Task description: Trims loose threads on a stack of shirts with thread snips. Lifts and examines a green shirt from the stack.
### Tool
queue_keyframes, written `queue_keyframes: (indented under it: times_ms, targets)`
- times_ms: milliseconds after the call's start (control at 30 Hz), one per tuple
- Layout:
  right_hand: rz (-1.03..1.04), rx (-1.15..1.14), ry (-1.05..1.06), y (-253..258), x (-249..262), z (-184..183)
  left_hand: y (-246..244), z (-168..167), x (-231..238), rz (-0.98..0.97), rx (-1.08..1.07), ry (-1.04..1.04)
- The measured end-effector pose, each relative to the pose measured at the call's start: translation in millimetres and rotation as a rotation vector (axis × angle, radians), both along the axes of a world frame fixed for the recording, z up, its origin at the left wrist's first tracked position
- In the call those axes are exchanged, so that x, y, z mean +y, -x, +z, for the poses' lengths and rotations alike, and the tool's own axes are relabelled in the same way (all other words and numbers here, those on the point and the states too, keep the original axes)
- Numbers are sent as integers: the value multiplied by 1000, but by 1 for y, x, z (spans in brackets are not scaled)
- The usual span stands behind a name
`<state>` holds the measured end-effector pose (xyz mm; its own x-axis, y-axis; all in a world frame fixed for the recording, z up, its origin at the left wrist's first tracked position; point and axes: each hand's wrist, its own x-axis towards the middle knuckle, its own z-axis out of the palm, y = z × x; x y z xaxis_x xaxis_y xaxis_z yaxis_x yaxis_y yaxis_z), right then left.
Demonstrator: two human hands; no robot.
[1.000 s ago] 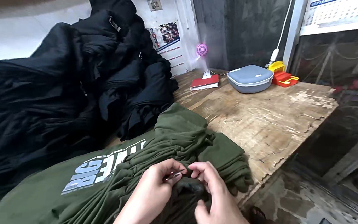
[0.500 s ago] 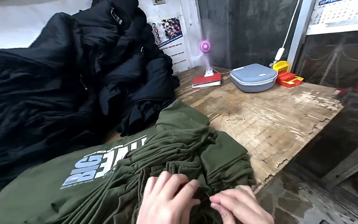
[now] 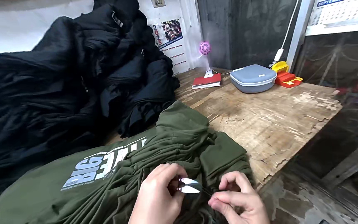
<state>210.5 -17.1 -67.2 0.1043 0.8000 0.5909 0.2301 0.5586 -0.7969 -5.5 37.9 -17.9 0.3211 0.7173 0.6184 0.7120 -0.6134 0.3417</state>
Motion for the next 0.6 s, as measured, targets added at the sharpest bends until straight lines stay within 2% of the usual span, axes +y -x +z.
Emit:
queue_keyframes:
  times_ms: [67, 200, 367, 433, 533, 600]
  targets:
    - [22, -3, -15, -1, -3, 0, 2, 7, -9, -33, 58, -18]
    - [-24, -34, -51, 1, -7, -2, -2, 19, -33, -118, 186, -206]
    - [-56, -114, -44, 8, -7, -1, -20, 5, -37, -31, 512, -502]
    - [-54, -243, 3, 2, -13, 2, -20, 0, -28, -9, 466, -469]
    - [-76, -374, 106, -14, -19, 7, -12, -5, -7, 2, 353, -222]
    - [-7, -437, 102, -16, -15, 5, -10, -9, 6, 28, 244, -140]
